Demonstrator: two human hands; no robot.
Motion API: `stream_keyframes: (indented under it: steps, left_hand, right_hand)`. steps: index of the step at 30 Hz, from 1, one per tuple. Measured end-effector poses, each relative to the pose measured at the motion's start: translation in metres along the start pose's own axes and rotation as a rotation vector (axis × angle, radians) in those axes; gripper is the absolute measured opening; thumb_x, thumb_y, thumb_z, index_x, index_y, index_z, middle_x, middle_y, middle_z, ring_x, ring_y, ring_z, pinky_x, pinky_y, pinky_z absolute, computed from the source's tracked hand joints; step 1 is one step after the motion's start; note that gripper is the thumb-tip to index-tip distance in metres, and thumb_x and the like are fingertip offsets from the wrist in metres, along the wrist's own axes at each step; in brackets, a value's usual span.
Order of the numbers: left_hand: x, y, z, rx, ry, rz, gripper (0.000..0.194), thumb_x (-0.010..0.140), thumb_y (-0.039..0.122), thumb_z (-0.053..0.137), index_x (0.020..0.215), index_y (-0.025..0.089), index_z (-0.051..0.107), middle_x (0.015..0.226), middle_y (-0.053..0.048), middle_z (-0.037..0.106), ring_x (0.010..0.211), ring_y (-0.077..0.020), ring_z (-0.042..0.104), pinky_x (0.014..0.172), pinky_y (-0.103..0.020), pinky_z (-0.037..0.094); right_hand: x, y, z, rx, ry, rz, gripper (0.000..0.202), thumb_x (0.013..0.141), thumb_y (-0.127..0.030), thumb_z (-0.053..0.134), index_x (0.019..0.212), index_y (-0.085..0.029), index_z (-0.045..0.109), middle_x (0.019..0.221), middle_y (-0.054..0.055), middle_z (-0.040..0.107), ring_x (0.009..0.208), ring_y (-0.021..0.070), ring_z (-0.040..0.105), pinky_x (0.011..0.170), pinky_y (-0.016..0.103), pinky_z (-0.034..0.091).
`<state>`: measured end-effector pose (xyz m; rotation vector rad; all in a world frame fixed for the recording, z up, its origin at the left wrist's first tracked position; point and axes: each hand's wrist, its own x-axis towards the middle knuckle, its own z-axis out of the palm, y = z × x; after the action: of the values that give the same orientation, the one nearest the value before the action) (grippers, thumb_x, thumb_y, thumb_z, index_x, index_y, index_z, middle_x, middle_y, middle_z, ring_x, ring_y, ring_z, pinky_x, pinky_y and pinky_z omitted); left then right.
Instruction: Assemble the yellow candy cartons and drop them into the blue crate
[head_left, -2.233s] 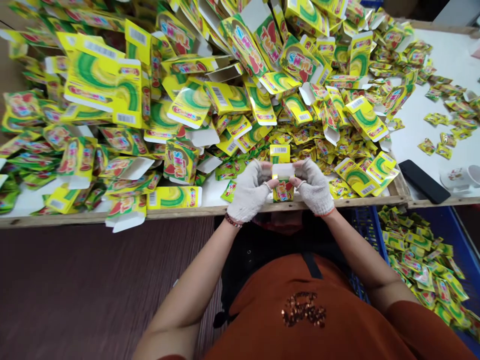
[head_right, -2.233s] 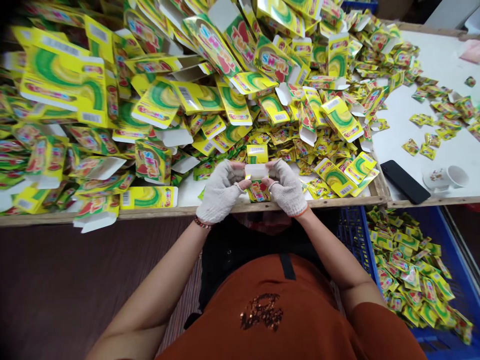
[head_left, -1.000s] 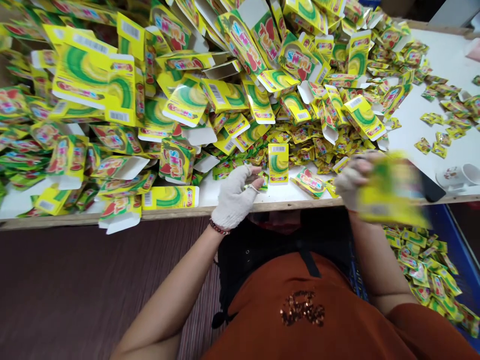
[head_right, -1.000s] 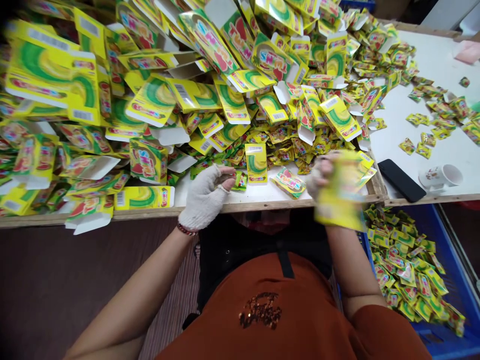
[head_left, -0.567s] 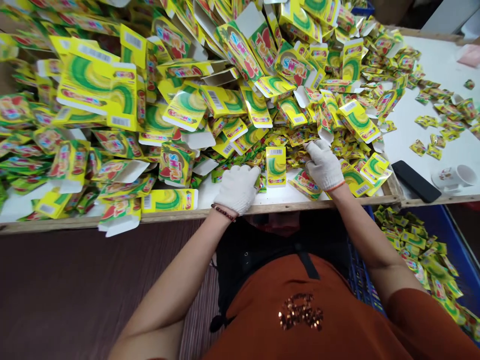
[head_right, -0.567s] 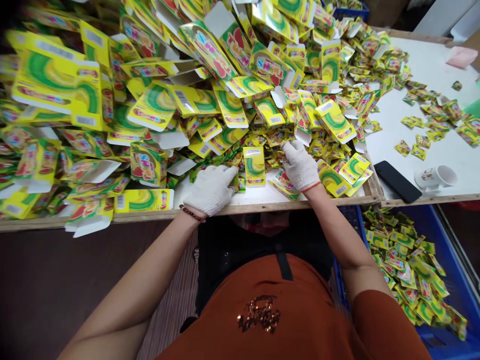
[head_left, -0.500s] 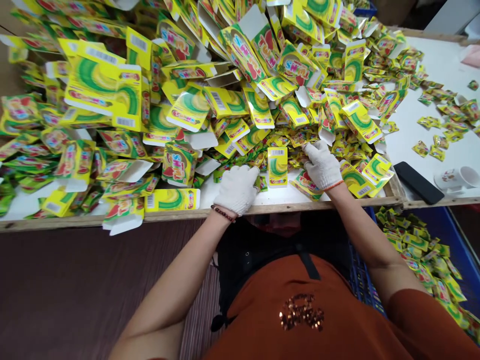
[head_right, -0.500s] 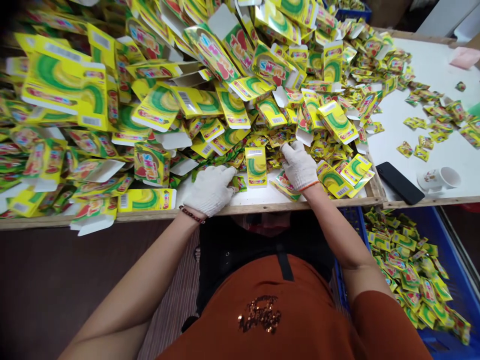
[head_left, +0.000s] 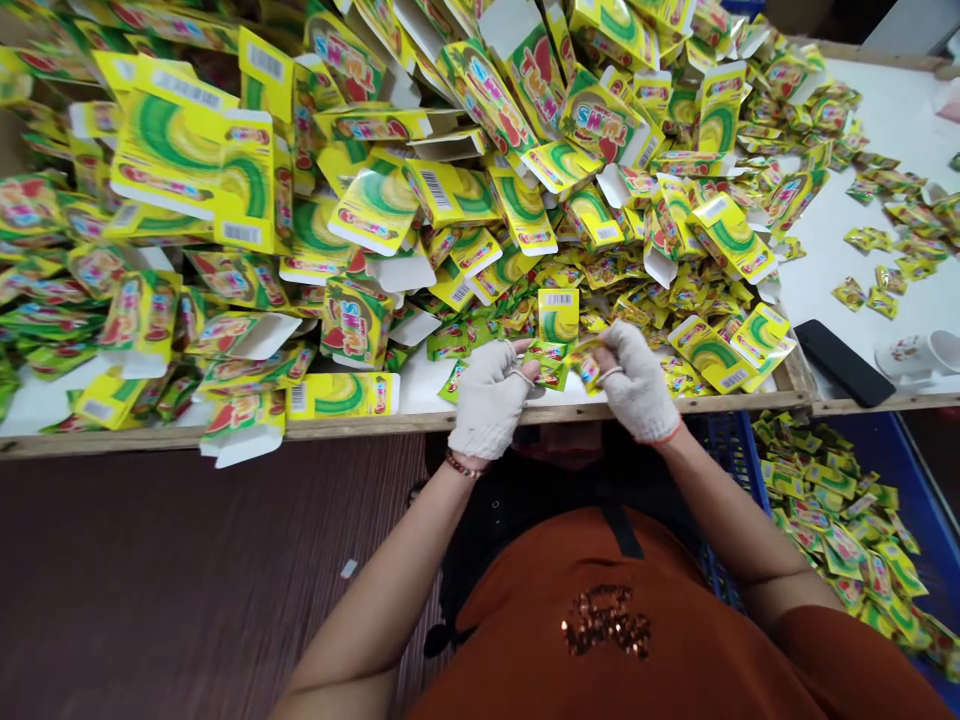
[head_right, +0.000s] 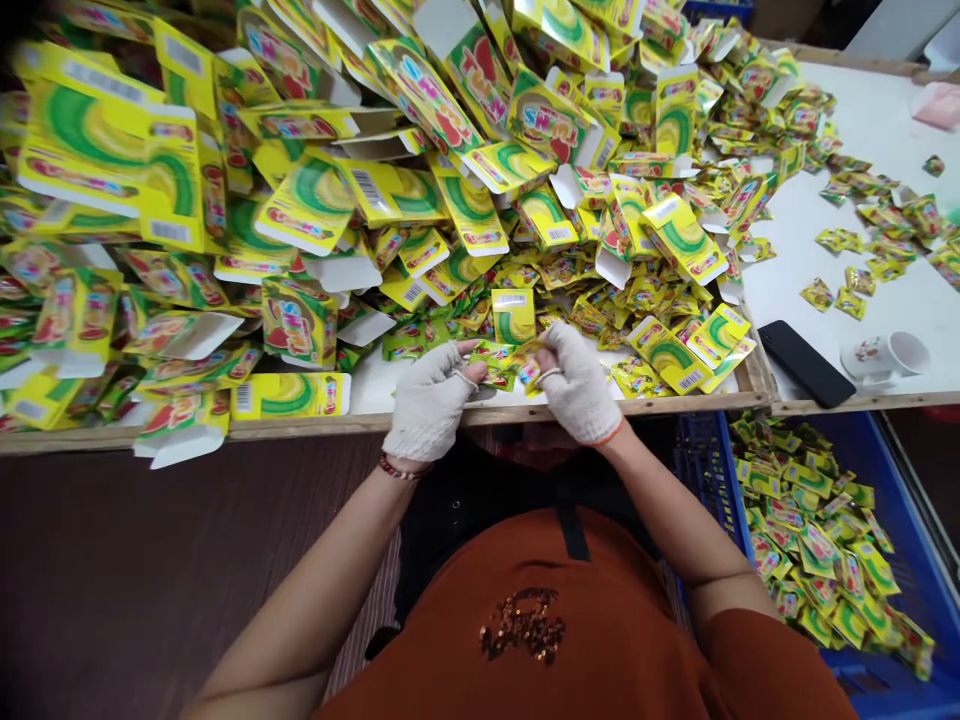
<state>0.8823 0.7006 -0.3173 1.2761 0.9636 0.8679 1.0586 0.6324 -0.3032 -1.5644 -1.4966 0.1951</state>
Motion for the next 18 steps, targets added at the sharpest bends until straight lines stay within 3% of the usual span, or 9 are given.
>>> stream_keyframes:
  steps: [5, 10, 14, 18]
  left_hand:
    - [-0.005, 0.001, 0.004, 0.092, -0.017, 0.124, 0.027, 0.082, 0.035, 0.067, 0.101, 0.016, 0.066, 0.094, -0.005, 0.070, 0.081, -0.0163, 0.065, 0.071, -0.028, 0.057]
    - [-0.007, -0.005, 0.008, 0.068, -0.086, 0.194, 0.047, 0.075, 0.037, 0.078, 0.113, 0.017, 0.059, 0.112, -0.009, 0.067, 0.103, -0.0207, 0.065, 0.088, -0.031, 0.054]
    - [-0.014, -0.013, 0.019, -0.173, -0.127, 0.106, 0.047, 0.075, 0.037, 0.078, 0.112, 0.018, 0.056, 0.113, -0.008, 0.066, 0.100, -0.0199, 0.067, 0.087, -0.032, 0.055]
    - [-0.013, -0.010, 0.016, -0.299, -0.212, 0.001, 0.053, 0.077, 0.040, 0.076, 0.120, 0.020, 0.052, 0.112, -0.008, 0.067, 0.095, -0.0194, 0.068, 0.082, -0.032, 0.057]
  right_hand:
    - [-0.002, -0.009, 0.012, -0.118, -0.233, -0.001, 0.011, 0.089, -0.019, 0.047, 0.080, -0.023, 0.053, 0.074, 0.002, 0.058, 0.069, 0.0175, 0.052, 0.065, 0.030, 0.041]
    - [-0.002, -0.010, 0.011, -0.182, -0.205, 0.001, 0.013, 0.090, -0.025, 0.048, 0.078, -0.023, 0.053, 0.071, 0.002, 0.057, 0.067, 0.0181, 0.051, 0.063, 0.030, 0.037]
    - [0.001, -0.011, 0.007, 0.030, -0.156, 0.068, 0.017, 0.091, -0.027, 0.047, 0.074, -0.022, 0.050, 0.072, 0.001, 0.058, 0.068, 0.0164, 0.051, 0.064, 0.028, 0.041]
    - [0.006, -0.009, 0.000, 0.101, -0.239, 0.048, 0.017, 0.089, -0.025, 0.051, 0.073, -0.021, 0.052, 0.072, 0.000, 0.058, 0.069, 0.0151, 0.051, 0.066, 0.027, 0.042]
